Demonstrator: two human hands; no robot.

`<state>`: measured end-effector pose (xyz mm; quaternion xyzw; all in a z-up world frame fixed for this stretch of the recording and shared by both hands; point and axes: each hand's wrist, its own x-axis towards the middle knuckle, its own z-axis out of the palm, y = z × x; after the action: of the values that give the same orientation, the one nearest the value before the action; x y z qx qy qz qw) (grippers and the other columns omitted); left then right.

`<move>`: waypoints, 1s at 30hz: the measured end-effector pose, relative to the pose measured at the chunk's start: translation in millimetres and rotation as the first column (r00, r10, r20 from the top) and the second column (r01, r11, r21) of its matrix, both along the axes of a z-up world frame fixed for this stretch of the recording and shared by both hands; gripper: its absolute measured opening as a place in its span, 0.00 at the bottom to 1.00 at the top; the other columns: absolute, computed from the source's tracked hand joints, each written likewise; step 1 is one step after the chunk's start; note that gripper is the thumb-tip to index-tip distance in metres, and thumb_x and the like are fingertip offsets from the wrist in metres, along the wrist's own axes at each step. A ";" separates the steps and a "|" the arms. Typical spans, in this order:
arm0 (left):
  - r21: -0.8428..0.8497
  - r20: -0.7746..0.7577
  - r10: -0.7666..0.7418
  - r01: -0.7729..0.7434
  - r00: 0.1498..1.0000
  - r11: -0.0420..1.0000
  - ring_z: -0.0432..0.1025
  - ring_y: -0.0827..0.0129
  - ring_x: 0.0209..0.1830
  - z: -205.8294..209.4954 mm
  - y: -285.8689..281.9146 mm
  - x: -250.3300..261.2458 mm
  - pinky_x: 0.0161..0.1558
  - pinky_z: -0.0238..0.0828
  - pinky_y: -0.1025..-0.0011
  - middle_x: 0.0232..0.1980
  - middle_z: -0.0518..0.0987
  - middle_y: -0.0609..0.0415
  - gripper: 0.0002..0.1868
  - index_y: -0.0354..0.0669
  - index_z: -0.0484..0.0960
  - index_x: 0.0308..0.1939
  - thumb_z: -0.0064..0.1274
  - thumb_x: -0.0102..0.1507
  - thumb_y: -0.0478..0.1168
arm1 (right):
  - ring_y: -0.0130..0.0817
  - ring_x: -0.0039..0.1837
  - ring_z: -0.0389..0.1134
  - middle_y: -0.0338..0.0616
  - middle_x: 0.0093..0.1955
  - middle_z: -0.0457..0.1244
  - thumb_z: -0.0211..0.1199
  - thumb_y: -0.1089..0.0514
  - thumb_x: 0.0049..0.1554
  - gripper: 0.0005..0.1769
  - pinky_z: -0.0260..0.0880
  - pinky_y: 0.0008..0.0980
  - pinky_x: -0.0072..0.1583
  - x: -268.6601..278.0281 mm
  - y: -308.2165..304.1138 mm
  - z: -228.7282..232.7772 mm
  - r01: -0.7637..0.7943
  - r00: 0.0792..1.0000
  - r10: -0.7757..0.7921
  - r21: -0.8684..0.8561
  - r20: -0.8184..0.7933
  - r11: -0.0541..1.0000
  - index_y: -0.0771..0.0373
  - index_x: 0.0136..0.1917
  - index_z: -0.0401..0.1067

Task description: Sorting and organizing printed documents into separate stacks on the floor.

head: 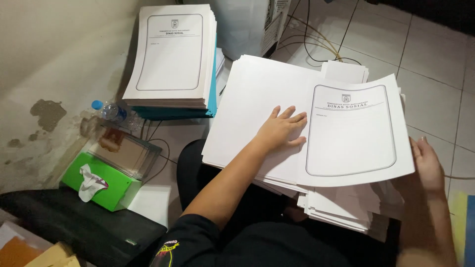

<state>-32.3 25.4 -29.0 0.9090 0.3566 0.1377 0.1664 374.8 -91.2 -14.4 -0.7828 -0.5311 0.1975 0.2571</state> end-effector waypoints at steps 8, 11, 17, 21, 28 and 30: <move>0.063 -0.061 0.113 -0.109 0.992 0.992 0.56 0.65 0.82 -26.9 4.0 9.6 0.80 0.45 0.47 0.77 0.68 0.67 0.29 0.61 0.70 0.75 0.43 0.68 0.51 | 0.51 0.74 0.37 0.50 0.75 0.42 0.41 0.38 0.72 0.28 0.27 0.56 0.67 22.6 46.5 -92.4 -0.308 0.952 0.301 -0.178 -0.066 0.935 0.56 0.76 0.49; -0.010 0.050 0.104 -0.104 0.993 0.995 0.58 0.63 0.81 -36.9 12.0 2.2 0.81 0.46 0.49 0.76 0.70 0.64 0.28 0.59 0.70 0.75 0.42 0.69 0.51 | 0.51 0.78 0.26 0.47 0.80 0.33 0.40 0.34 0.69 0.34 0.15 0.59 0.69 -91.5 57.3 -54.3 -0.436 0.900 0.426 -0.255 -0.097 0.863 0.50 0.80 0.40; -0.613 0.726 0.504 0.108 0.467 0.783 0.54 0.42 0.80 68.2 -27.2 -88.3 0.79 0.41 0.44 0.76 0.64 0.38 0.35 0.38 0.65 0.75 0.29 0.74 0.59 | 0.51 0.85 0.12 0.46 0.88 0.21 0.43 0.29 0.64 0.46 0.00 0.64 0.72 -213.3 53.2 -1.2 -0.580 0.799 0.595 -0.377 -0.090 0.722 0.43 0.86 0.29; -0.560 0.743 0.526 -0.046 0.414 0.827 0.35 0.40 0.83 134.3 -42.2 -143.0 0.80 0.31 0.42 0.84 0.45 0.35 0.39 0.34 0.47 0.81 0.16 0.75 0.59 | 0.53 0.85 0.15 0.51 0.87 0.22 0.42 0.28 0.64 0.47 0.06 0.68 0.73 -231.1 45.8 6.5 -0.536 0.761 0.637 -0.436 0.122 0.723 0.46 0.86 0.30; 0.005 0.173 0.365 -0.372 0.915 0.928 0.59 0.32 0.75 67.3 -12.4 -26.2 0.66 0.56 0.31 0.72 0.68 0.28 0.32 0.32 0.71 0.71 0.42 0.72 0.54 | 0.53 0.86 0.18 0.53 0.88 0.26 0.38 0.31 0.66 0.43 0.07 0.66 0.73 -248.9 34.6 21.5 -0.504 0.762 0.611 -0.398 0.214 0.767 0.51 0.85 0.36; -0.031 0.089 0.291 -0.289 0.953 0.957 0.59 0.41 0.78 15.6 15.4 27.4 0.70 0.57 0.37 0.76 0.67 0.39 0.29 0.40 0.70 0.72 0.42 0.69 0.47 | 0.53 0.86 0.20 0.53 0.88 0.27 0.41 0.31 0.66 0.42 0.13 0.66 0.76 -255.6 32.2 40.2 -0.481 0.750 0.613 -0.430 0.250 0.764 0.55 0.83 0.43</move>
<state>-4.9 40.8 -13.4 0.8379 0.4792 0.1994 0.1685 119.3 -59.0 25.8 -0.6439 -0.7363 0.1994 -0.0587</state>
